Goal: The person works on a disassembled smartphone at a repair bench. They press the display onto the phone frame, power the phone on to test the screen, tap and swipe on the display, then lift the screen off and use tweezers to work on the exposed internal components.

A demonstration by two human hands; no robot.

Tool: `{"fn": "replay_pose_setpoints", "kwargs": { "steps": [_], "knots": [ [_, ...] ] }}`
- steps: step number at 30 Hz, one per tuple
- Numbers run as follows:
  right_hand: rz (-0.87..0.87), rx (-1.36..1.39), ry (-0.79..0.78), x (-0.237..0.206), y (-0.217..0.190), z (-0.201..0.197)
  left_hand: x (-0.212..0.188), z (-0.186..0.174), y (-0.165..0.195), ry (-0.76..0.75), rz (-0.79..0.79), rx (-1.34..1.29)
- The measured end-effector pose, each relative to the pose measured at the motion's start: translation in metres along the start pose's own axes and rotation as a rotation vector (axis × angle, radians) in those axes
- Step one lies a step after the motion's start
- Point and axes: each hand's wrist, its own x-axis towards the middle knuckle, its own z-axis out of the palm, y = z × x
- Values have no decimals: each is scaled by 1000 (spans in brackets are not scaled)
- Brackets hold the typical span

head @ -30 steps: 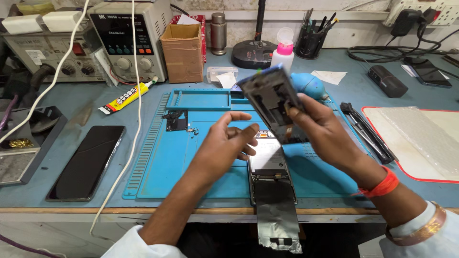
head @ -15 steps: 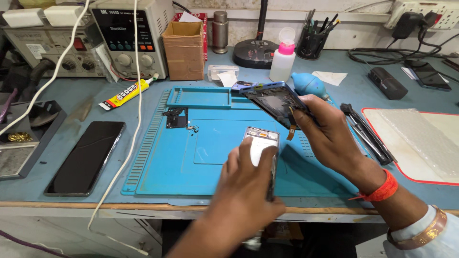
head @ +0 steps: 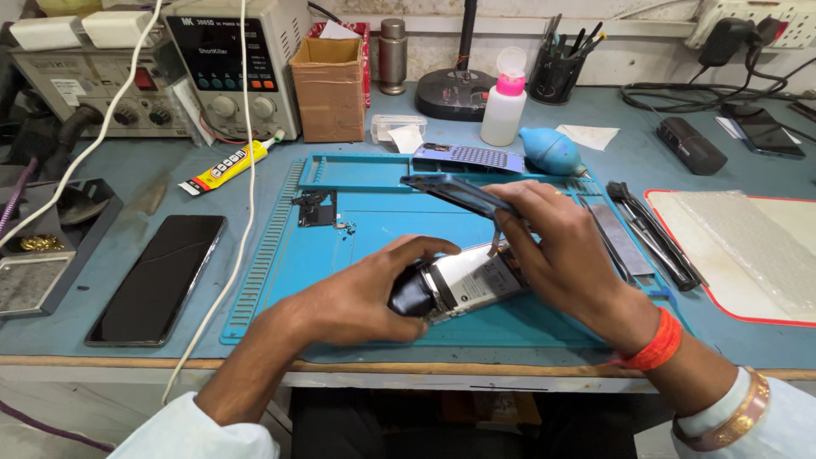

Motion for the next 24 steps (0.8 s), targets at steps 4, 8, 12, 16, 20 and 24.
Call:
{"fn": "replay_pose_setpoints", "kwargs": {
  "steps": [4,8,12,16,20,24],
  "knots": [
    [45,-32,0,1,-9,8,4,4,-7,234,78,189],
    [54,-25,4,6,-13,15,20,31,-6,481,155,284],
    [16,-35,15,10,-15,18,42,44,-5,548,-47,-20],
    [60,-9,17,7,-14,14,51,46,-10,532,4,-474],
    [44,-6,21,3,-12,9,47,40,-19,531,31,-560],
    [21,-70,-7,0,-10,3,38,29,-20,563,-6,-609]
  ]
}}
